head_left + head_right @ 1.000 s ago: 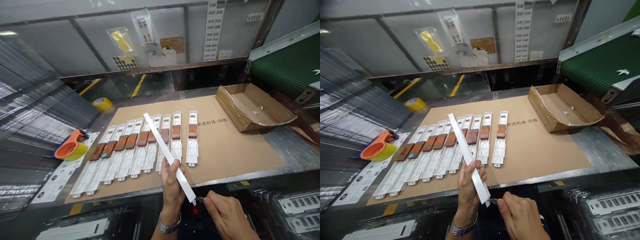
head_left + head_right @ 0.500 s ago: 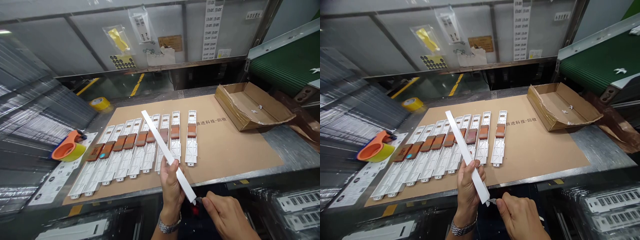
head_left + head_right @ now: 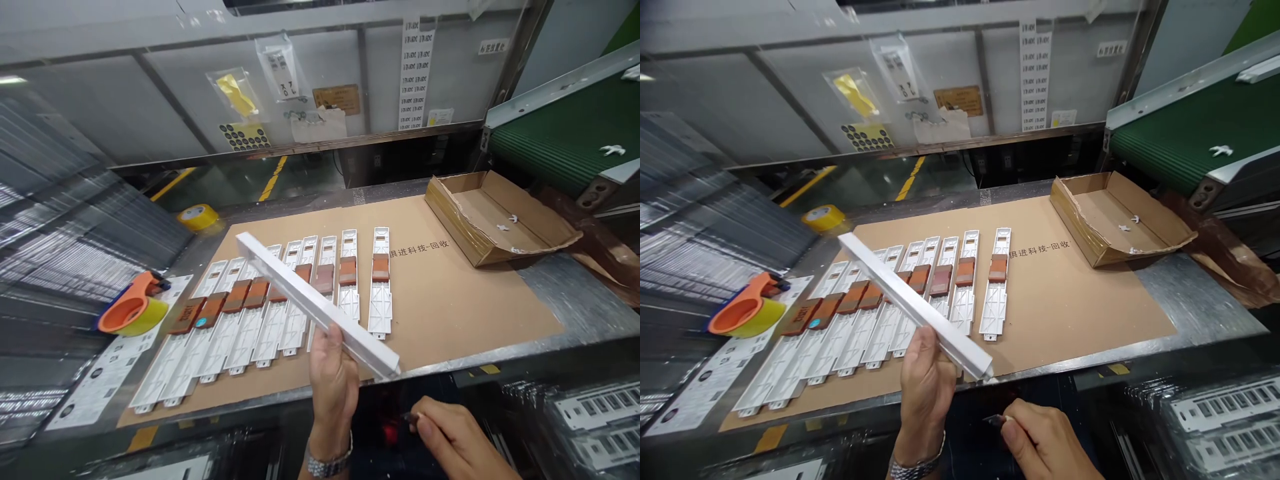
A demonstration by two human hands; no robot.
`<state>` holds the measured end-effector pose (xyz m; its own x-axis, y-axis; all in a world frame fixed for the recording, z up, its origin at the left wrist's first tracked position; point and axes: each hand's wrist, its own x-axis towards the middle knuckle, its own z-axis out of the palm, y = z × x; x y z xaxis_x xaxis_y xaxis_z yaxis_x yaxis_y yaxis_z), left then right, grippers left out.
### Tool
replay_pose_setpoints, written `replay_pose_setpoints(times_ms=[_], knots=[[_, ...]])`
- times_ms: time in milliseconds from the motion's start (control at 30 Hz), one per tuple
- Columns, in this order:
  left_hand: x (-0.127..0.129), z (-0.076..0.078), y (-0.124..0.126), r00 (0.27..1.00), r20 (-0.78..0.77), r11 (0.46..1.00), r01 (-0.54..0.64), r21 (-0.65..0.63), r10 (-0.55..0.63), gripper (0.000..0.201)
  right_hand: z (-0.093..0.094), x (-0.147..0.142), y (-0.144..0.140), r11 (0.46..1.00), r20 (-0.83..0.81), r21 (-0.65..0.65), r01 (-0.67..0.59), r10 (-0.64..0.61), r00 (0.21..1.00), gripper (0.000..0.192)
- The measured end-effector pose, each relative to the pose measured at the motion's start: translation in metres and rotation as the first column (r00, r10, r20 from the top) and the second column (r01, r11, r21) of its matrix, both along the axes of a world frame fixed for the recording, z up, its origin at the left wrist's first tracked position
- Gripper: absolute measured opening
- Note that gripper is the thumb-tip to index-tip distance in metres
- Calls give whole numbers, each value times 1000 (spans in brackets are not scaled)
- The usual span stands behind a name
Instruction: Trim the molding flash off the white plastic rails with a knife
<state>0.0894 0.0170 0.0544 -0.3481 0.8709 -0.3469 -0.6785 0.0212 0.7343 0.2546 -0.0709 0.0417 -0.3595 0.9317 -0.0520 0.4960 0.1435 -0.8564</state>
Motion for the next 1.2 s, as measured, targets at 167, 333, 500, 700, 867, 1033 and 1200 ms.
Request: replay_pose_setpoints(times_ms=[167, 333, 500, 700, 867, 1033, 1200], knots=[[-10, 7, 0, 965, 256, 997, -42, -65, 57, 59, -6, 12, -1, 995, -87, -23, 101, -103, 991, 33], [-9, 11, -7, 970, 226, 994, -71, -79, 87, 44, -16, 2, 2, 980, -56, 163, 113, -105, 993, 34], [-5, 3, -16, 999, -2, 999, -33, -3, 33, 87, -17, -8, 10, 910, -15, 388, 147, -153, 988, 30], [-3, -1, -18, 982, -166, 996, -79, 46, 86, 96, -20, -12, 10, 785, 82, 608, 122, -216, 973, 31], [-4, -4, -20, 969, -228, 995, -78, 61, 90, 94, -19, -17, 11, 740, 126, 663, 112, -258, 958, 28], [-3, -4, -19, 967, -234, 994, -82, 78, 99, 95, -15, -19, 13, 708, 136, 696, 117, -290, 947, 26], [-1, -1, -17, 969, -225, 993, -84, 80, 100, 96, -17, -19, 12, 687, 141, 715, 127, -320, 937, 27]])
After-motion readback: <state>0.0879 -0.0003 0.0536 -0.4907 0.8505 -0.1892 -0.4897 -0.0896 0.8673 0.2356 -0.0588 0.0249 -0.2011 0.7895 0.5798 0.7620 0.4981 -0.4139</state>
